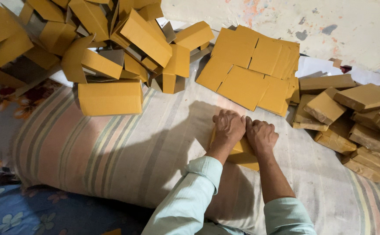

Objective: The person assembles small cardboard boxes by folding the flaps and pressing the edges to form the box shape. They handle flat cardboard pieces, fold them into boxes, and place the finished boxes in a pile.

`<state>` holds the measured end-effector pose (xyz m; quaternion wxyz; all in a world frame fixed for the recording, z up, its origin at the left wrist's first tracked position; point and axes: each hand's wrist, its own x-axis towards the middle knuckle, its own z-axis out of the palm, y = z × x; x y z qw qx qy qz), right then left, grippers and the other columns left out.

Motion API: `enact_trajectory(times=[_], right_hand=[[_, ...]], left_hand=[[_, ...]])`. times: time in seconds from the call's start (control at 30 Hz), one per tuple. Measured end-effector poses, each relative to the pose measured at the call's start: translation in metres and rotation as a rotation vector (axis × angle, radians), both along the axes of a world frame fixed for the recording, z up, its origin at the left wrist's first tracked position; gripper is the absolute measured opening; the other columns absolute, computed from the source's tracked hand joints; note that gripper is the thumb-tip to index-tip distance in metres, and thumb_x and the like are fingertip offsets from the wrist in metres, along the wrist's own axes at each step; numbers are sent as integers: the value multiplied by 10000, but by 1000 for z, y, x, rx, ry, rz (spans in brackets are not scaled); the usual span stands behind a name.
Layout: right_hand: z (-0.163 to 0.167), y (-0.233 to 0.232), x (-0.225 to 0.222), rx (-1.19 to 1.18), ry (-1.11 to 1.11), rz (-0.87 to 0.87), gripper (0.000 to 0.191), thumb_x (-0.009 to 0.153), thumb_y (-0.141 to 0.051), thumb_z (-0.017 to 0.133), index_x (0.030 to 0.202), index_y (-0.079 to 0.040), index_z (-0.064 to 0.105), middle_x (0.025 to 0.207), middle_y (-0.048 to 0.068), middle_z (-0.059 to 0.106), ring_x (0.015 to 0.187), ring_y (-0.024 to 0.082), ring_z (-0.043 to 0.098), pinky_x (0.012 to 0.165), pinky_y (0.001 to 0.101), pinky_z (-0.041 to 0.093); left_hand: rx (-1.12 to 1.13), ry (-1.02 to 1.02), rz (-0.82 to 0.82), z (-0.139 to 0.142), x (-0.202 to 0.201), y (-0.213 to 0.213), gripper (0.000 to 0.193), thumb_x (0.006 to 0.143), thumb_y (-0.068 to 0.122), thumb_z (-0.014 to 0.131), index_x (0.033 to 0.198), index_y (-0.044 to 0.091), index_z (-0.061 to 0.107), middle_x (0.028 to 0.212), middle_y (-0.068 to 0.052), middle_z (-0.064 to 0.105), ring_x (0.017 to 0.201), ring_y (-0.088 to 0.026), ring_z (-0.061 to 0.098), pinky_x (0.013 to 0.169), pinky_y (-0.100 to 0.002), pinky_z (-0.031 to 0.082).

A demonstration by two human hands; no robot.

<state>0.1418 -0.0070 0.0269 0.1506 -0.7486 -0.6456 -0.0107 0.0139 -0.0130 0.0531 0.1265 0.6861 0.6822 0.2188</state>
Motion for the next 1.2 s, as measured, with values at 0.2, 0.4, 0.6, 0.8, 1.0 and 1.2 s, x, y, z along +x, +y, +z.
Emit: enact_trajectory(times=[0.2,0.4,0.6,0.8,1.0,1.2], right_hand=[[-9,2,4,60,-171,45,507,1050,-493,484,935,-96,777,949,133,759,972,348,690,695,533,585],[-6,0,3,76,-49,34,561,1032,-540,492,860,-100,795,913,121,761,942,340,681,719,536,558],[-2,1,-1,-13,-123,-7,609,1088,-537,425,914,-85,794,945,130,758,990,323,680,741,528,567],[-18,14,8,-90,-132,-12,595,1109,-503,386,948,-84,777,939,144,757,951,319,675,726,539,558],[-25,12,10,5,-278,5,527,1112,-429,379,967,-97,763,1030,99,765,1019,292,680,841,555,513],[-7,12,1,-93,-150,29,503,1108,-431,387,988,-125,767,1034,98,759,1026,304,664,840,557,487]], left_hand=[[11,-50,-5,0,-1,-2,493,1057,422,450,1032,41,761,1060,-141,710,1095,-306,603,940,-581,453],[1,-27,-14,3,-2,-3,496,1054,432,471,1019,27,756,1041,-156,712,1092,-315,604,916,-581,457],[24,-45,0,3,-1,-4,481,1028,433,495,998,34,761,1030,-151,709,1093,-316,603,914,-575,458],[-58,-62,-22,2,-2,-1,484,1063,423,471,1012,31,750,1009,-149,710,1076,-299,608,939,-575,449],[44,-19,-25,-5,0,2,424,1068,329,460,979,58,774,1057,-142,733,1090,-305,616,1027,-583,397],[95,53,-126,-14,0,6,432,1057,352,451,975,80,777,1045,-104,749,1079,-283,630,1003,-562,397]])
